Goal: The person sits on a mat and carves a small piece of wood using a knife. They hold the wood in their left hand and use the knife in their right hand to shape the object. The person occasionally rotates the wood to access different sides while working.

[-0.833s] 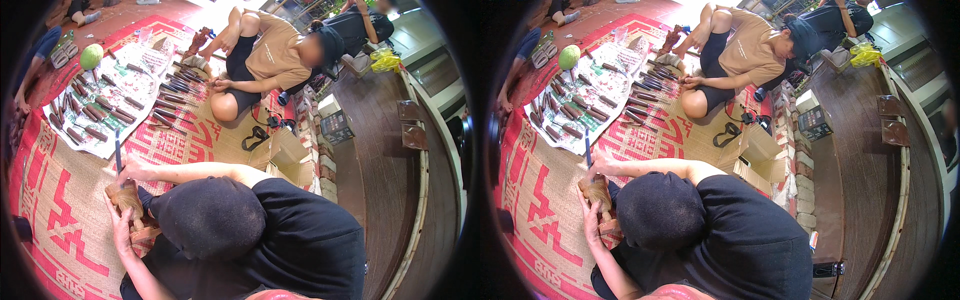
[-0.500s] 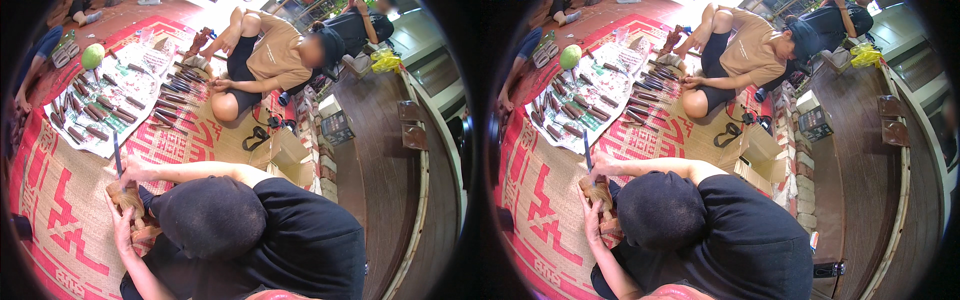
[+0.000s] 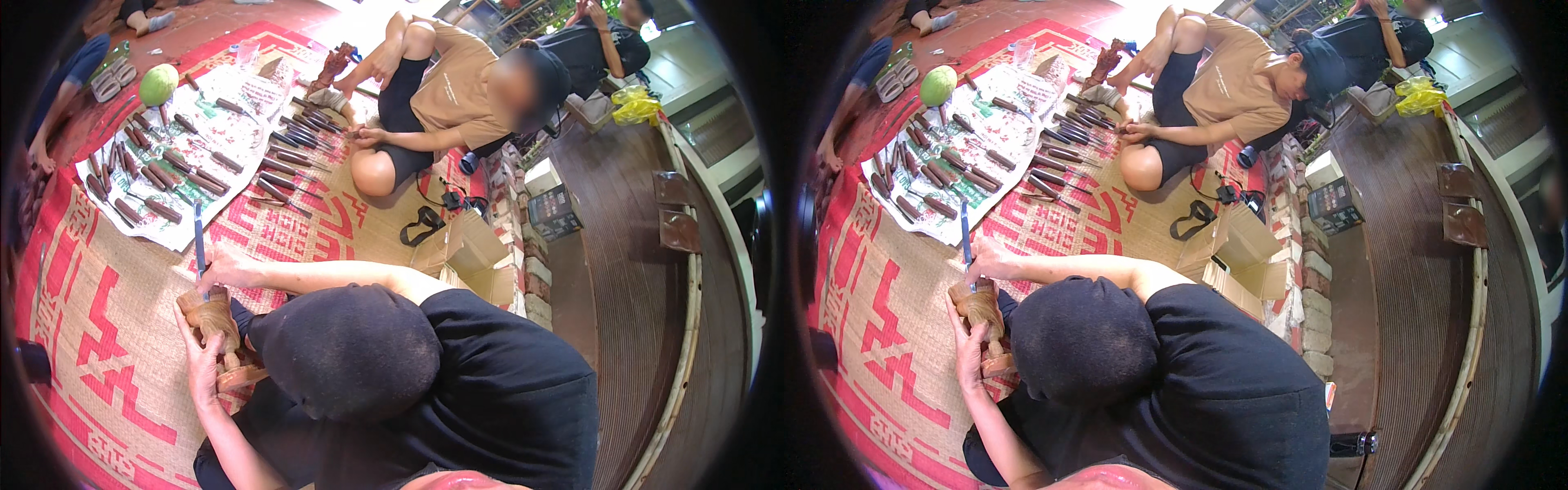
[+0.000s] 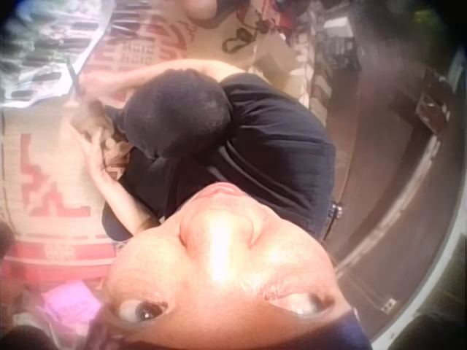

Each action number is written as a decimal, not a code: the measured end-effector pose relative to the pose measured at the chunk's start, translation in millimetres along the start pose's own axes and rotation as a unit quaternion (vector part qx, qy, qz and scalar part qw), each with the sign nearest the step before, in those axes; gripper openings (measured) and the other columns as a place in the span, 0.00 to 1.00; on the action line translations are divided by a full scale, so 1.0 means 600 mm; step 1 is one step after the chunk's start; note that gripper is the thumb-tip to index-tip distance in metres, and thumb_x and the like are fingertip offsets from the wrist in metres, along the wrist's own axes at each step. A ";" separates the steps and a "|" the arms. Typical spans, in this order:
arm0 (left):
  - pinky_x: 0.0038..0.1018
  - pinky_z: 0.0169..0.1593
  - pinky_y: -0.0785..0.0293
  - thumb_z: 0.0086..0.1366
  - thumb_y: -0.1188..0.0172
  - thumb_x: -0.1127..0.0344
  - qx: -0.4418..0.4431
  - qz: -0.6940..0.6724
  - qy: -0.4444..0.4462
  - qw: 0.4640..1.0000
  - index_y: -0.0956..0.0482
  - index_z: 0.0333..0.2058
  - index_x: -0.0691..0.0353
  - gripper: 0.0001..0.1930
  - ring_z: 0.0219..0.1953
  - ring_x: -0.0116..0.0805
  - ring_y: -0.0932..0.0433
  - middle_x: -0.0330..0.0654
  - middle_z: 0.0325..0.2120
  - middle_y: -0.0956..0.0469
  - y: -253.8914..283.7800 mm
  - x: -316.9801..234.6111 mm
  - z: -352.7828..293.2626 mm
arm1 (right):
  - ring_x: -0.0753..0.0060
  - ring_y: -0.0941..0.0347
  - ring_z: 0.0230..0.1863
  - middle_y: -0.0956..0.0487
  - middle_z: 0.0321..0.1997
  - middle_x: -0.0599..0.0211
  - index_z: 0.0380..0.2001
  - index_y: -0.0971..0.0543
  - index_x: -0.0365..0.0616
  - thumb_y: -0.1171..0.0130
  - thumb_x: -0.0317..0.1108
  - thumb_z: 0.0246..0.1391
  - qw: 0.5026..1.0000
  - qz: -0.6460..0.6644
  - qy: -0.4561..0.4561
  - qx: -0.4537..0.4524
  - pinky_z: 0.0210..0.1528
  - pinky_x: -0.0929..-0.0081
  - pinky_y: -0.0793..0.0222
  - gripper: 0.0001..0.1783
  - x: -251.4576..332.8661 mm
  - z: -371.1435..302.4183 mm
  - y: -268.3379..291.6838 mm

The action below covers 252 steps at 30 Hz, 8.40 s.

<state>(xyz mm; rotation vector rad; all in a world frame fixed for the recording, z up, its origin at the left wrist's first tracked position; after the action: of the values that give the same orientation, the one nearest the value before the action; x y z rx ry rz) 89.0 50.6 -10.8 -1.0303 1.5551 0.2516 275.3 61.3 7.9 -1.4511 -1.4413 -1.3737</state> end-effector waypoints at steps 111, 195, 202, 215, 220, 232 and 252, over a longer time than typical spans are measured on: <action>0.34 0.62 0.38 0.54 0.37 0.68 -0.007 0.005 0.014 1.000 0.68 0.70 0.57 0.54 0.63 0.45 0.40 0.57 0.65 0.49 0.029 0.021 0.012 | 0.79 0.26 0.30 0.18 0.29 0.67 0.32 0.17 0.37 0.34 0.27 0.42 0.994 0.035 -0.091 0.052 0.36 0.79 0.33 0.11 -0.012 -0.001 0.002; 0.34 0.63 0.40 0.55 0.41 0.74 0.006 0.036 -0.044 0.998 0.64 0.70 0.52 0.50 0.62 0.44 0.40 0.51 0.64 0.47 0.008 0.018 0.003 | 0.81 0.28 0.22 0.23 0.19 0.70 0.20 0.21 0.38 0.32 0.30 0.33 0.995 -0.089 0.012 0.044 0.25 0.76 0.34 0.10 0.013 0.011 -0.029; 0.34 0.61 0.37 0.54 0.40 0.73 0.005 0.050 -0.060 0.997 0.64 0.70 0.49 0.51 0.62 0.45 0.39 0.51 0.65 0.47 0.009 0.022 0.004 | 0.76 0.29 0.19 0.25 0.15 0.68 0.16 0.24 0.39 0.28 0.32 0.27 0.998 -0.041 -0.016 0.037 0.22 0.71 0.35 0.14 0.027 0.006 -0.028; 0.36 0.62 0.37 0.53 0.34 0.66 -0.003 0.069 -0.059 0.996 0.64 0.70 0.49 0.54 0.63 0.45 0.39 0.51 0.65 0.48 0.013 0.021 0.003 | 0.73 0.28 0.19 0.24 0.16 0.65 0.15 0.25 0.36 0.29 0.33 0.28 0.997 -0.059 -0.028 0.047 0.21 0.71 0.34 0.15 0.030 0.009 -0.039; 0.36 0.61 0.37 0.53 0.35 0.67 0.011 0.092 -0.045 0.995 0.64 0.70 0.50 0.54 0.63 0.45 0.39 0.52 0.66 0.48 -0.011 -0.001 -0.002 | 0.71 0.28 0.18 0.25 0.15 0.64 0.16 0.24 0.35 0.29 0.34 0.29 0.991 -0.136 -0.013 -0.002 0.21 0.69 0.34 0.15 0.021 0.016 -0.013; 0.36 0.60 0.34 0.52 0.35 0.66 0.012 0.101 -0.051 0.994 0.64 0.70 0.50 0.54 0.62 0.45 0.38 0.51 0.66 0.48 -0.006 0.004 0.000 | 0.73 0.28 0.18 0.26 0.15 0.66 0.16 0.23 0.37 0.30 0.34 0.30 0.992 -0.124 -0.034 -0.002 0.21 0.71 0.34 0.14 0.023 0.012 -0.013; 0.35 0.59 0.34 0.54 0.36 0.69 0.007 0.125 -0.038 0.991 0.64 0.70 0.49 0.53 0.61 0.45 0.36 0.53 0.64 0.45 -0.005 0.000 0.000 | 0.76 0.28 0.17 0.24 0.15 0.68 0.14 0.25 0.39 0.30 0.32 0.29 0.998 -0.039 -0.040 0.017 0.21 0.73 0.34 0.13 -0.007 0.023 -0.015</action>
<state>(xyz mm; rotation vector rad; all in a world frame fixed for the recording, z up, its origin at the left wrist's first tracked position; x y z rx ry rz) 91.2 48.8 -9.4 -0.8054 1.6141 0.4474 270.3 74.8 -0.9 -1.4554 -1.5801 -1.3457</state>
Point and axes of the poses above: each hand's wrist, its own z-axis towards the middle knuckle, its own y-axis out of the back of the hand, x = y × z, the point moved 5 cm from there along z, towards the middle knuckle
